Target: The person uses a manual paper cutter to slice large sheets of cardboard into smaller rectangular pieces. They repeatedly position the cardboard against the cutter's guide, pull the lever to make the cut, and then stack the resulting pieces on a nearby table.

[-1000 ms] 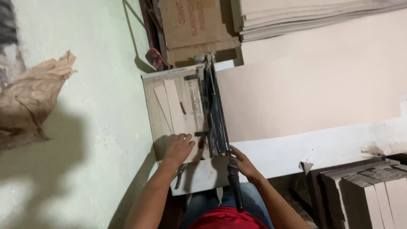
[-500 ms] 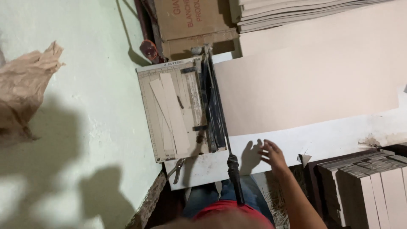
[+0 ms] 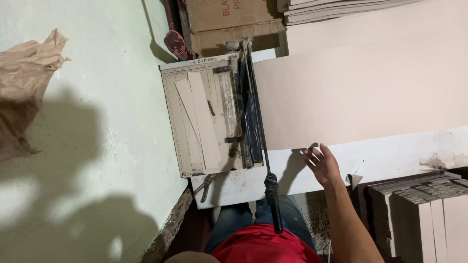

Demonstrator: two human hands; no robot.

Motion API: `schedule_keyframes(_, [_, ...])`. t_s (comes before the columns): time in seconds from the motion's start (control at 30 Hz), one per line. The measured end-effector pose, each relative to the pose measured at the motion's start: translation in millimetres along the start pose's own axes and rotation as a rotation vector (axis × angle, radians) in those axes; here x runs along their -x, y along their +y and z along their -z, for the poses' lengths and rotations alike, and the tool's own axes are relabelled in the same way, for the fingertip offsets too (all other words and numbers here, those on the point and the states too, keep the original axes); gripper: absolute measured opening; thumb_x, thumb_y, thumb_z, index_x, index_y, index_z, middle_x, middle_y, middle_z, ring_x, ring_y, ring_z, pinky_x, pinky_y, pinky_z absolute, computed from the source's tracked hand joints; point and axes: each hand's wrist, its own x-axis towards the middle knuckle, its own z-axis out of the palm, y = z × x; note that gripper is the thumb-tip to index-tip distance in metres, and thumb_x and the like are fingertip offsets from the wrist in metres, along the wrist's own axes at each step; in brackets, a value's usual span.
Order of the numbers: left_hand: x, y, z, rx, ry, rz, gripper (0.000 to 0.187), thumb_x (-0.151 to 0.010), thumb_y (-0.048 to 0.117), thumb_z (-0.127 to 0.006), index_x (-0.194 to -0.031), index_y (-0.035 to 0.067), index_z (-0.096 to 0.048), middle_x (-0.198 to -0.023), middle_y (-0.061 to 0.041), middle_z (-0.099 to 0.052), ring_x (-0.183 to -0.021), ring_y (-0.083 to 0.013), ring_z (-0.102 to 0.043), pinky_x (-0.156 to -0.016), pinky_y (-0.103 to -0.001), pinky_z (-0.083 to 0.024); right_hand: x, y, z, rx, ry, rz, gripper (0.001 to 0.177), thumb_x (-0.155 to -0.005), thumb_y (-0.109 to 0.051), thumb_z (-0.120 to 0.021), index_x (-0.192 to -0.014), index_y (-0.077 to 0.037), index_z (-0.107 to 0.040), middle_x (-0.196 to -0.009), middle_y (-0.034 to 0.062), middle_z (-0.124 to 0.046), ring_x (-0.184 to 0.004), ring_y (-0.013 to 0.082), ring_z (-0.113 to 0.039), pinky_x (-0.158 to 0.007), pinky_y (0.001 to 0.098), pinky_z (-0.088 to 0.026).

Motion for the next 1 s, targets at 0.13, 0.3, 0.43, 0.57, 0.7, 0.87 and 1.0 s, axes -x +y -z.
schedule_keyframes(0.13, [18, -35, 8, 0.037, 0.036, -0.015, 0.015, -0.102, 0.014, -0.055, -0.097, 0.004, -0.065, -0.077, -0.014, -0.065, -0.065, -0.0274, -0.065, -0.061, -0.038, -0.056, -8, -10, -2, -0.015, -0.035, 0.007, 0.031, -0.109, -0.039, -0.051, -0.106, -0.009, -0.058, -0.101, 0.0046, -0.053, -0.119, 0.0305, -0.061, -0.116, 0.0537, -0.041])
schedule_keyframes(0.3, [110, -51, 19, 0.079, 0.085, -0.041, 0.016, -0.103, 0.014, -0.054, -0.095, 0.005, -0.065, -0.074, -0.014, -0.063, -0.063, -0.0270, -0.063, -0.062, -0.037, -0.055, -12, -5, 3, -0.093, -0.026, 0.000, 0.034, -0.110, -0.040, -0.052, -0.097, -0.009, -0.059, -0.095, 0.0009, -0.052, -0.113, 0.0261, -0.062, -0.114, 0.0508, -0.043])
schedule_keyframes(0.43, [152, -93, 39, 0.112, 0.120, -0.053, 0.018, -0.103, 0.014, -0.053, -0.093, 0.005, -0.064, -0.071, -0.014, -0.062, -0.062, -0.0267, -0.062, -0.062, -0.037, -0.055, -9, -16, 1, -0.158, -0.018, -0.035, 0.042, -0.109, -0.049, -0.053, -0.088, -0.013, -0.060, -0.085, -0.0024, -0.055, -0.100, 0.0188, -0.065, -0.105, 0.0396, -0.051])
schedule_keyframes(0.57, [150, -118, 53, 0.147, 0.149, -0.072, 0.020, -0.104, 0.014, -0.052, -0.091, 0.005, -0.064, -0.069, -0.014, -0.061, -0.061, -0.0265, -0.061, -0.062, -0.037, -0.054, -53, 1, 38, -0.166, 0.012, 0.022, 0.029, -0.105, -0.044, -0.065, -0.087, -0.022, -0.063, -0.080, -0.0042, -0.052, -0.076, 0.0181, -0.066, -0.076, 0.0290, -0.061])
schedule_keyframes(0.7, [131, -145, 70, 0.191, 0.168, -0.094, 0.022, -0.105, 0.013, -0.051, -0.089, 0.005, -0.063, -0.066, -0.013, -0.060, -0.060, -0.0262, -0.059, -0.063, -0.037, -0.054, -50, 8, 58, -0.191, 0.007, 0.107, 0.039, -0.104, -0.034, -0.073, -0.078, -0.018, -0.048, -0.076, -0.0030, -0.046, -0.067, 0.0233, -0.063, -0.067, 0.0332, -0.060])
schedule_keyframes(0.87, [94, -200, 104, 0.231, 0.183, -0.119, 0.024, -0.106, 0.013, -0.050, -0.087, 0.006, -0.062, -0.063, -0.013, -0.059, -0.059, -0.0259, -0.058, -0.063, -0.036, -0.053, -8, 19, 31, -0.020, 0.004, 0.117, 0.042, -0.098, -0.025, -0.079, -0.073, -0.012, -0.048, -0.073, -0.0006, -0.053, -0.070, 0.0334, -0.072, -0.067, 0.0465, -0.062])
schedule_keyframes(1.0, [82, -315, 152, -0.425, 0.387, 0.354, 0.019, -0.106, 0.018, -0.055, -0.116, 0.005, -0.063, -0.091, -0.011, -0.063, -0.086, -0.0223, -0.058, -0.072, -0.033, -0.051, -14, 42, 18, 0.089, -0.014, 0.103, 0.029, -0.103, -0.029, -0.072, -0.083, -0.008, -0.066, -0.083, 0.0040, -0.066, -0.084, 0.0337, -0.076, -0.077, 0.0504, -0.063])
